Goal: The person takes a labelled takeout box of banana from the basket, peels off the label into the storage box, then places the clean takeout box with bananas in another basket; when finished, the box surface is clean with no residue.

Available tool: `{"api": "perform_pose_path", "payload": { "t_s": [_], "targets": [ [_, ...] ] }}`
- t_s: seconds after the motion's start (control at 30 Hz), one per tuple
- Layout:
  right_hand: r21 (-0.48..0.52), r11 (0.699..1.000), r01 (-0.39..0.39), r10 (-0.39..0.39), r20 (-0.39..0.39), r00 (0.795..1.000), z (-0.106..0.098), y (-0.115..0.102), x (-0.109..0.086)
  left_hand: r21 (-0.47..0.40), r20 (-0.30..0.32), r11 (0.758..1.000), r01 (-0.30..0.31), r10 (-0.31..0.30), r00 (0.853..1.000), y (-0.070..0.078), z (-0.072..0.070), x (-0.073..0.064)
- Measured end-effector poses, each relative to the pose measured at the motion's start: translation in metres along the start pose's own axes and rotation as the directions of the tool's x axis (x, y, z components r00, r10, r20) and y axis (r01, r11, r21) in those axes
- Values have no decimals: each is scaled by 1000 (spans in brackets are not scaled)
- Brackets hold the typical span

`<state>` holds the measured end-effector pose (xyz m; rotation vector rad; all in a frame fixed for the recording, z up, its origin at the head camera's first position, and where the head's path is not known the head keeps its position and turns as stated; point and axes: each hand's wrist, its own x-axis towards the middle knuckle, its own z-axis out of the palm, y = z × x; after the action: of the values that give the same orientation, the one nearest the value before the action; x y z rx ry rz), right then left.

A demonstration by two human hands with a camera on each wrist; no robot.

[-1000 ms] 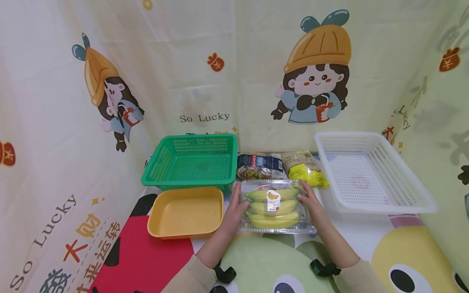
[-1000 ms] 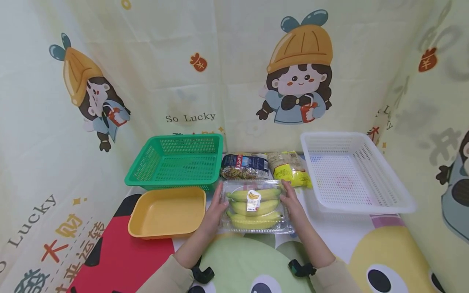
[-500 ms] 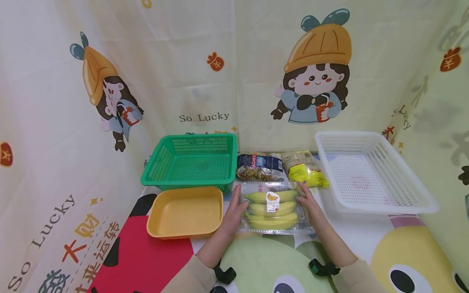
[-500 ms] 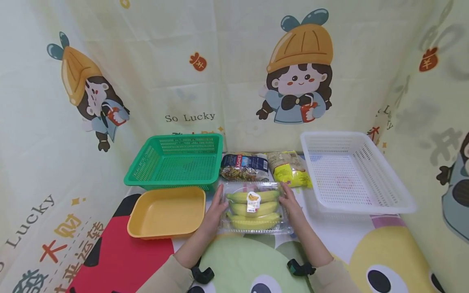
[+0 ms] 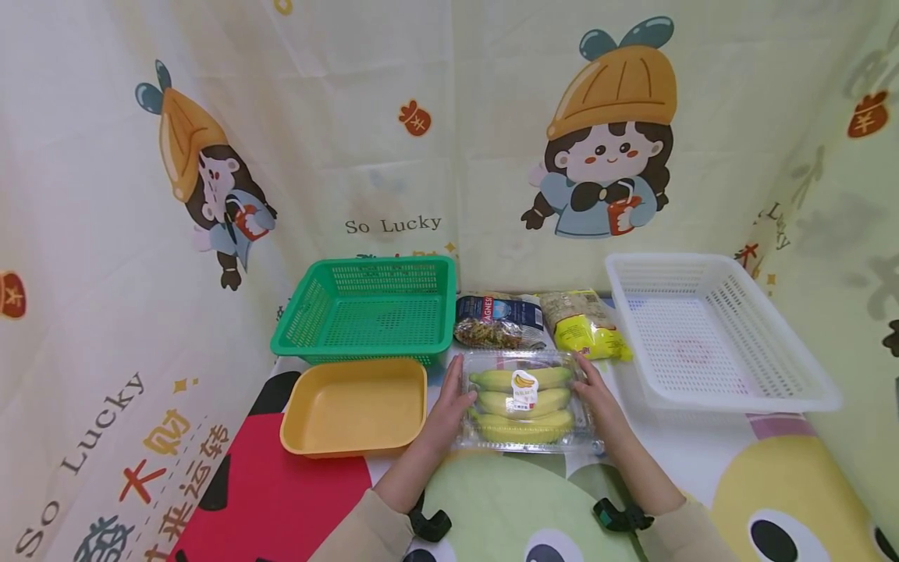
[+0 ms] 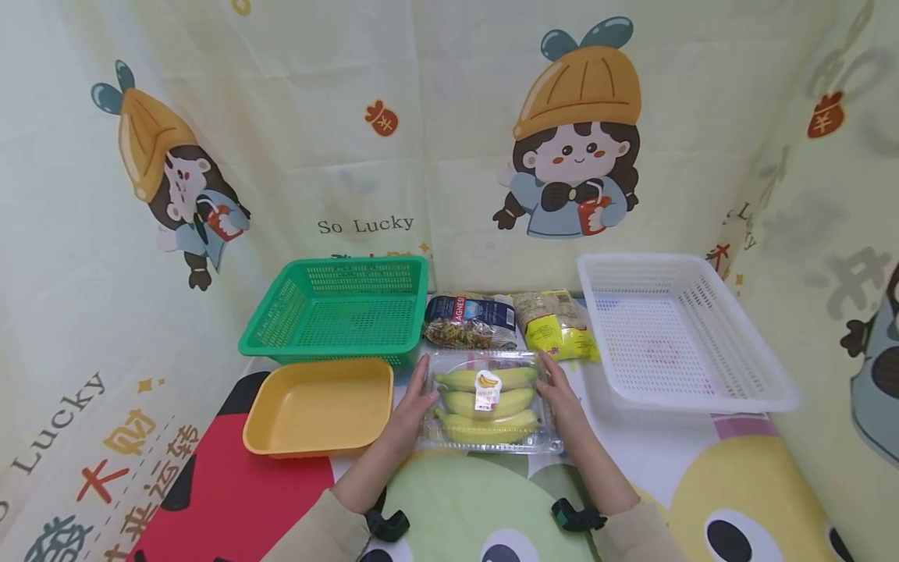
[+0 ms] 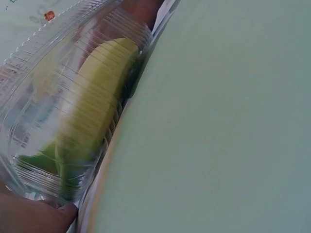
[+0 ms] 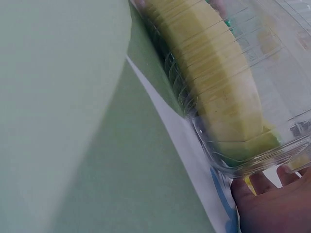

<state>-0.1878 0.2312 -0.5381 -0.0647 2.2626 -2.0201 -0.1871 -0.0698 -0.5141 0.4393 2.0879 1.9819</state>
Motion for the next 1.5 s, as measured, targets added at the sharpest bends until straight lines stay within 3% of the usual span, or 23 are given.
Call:
{"api": "perform_pose_path", "payload": {
  "t_s": [0.37, 0.73, 1.0, 1.2, 1.4, 1.5],
  "targets": [
    [-3, 1000, -10, 10, -4, 1000, -3, 3, 2, -2, 7, 1000, -2, 2, 1000, 1, -1, -2],
    [-1, 1000, -8, 8, -8, 1000, -4, 4, 0, 72, 36, 997, -3, 0, 999, 0, -4, -2],
    [8, 1000, -16, 15, 22, 1000, -8, -5, -1, 69, -6, 997, 19, -18, 1000, 0, -2, -4],
    [-127, 987, 94, -92, 29, 995, -15, -28, -1, 65, -27, 998, 11, -9, 1000, 1, -1, -5],
    [-237, 949, 205, -202, 41, 979, -15, -55, -7, 80, -39, 996, 26, -23, 999, -1, -1, -4],
    [-294, 927, 233, -215, 92, 972, -8, -66, -9, 89, -39, 996, 17, -13, 999, -10, -2, -1]
  ]
}}
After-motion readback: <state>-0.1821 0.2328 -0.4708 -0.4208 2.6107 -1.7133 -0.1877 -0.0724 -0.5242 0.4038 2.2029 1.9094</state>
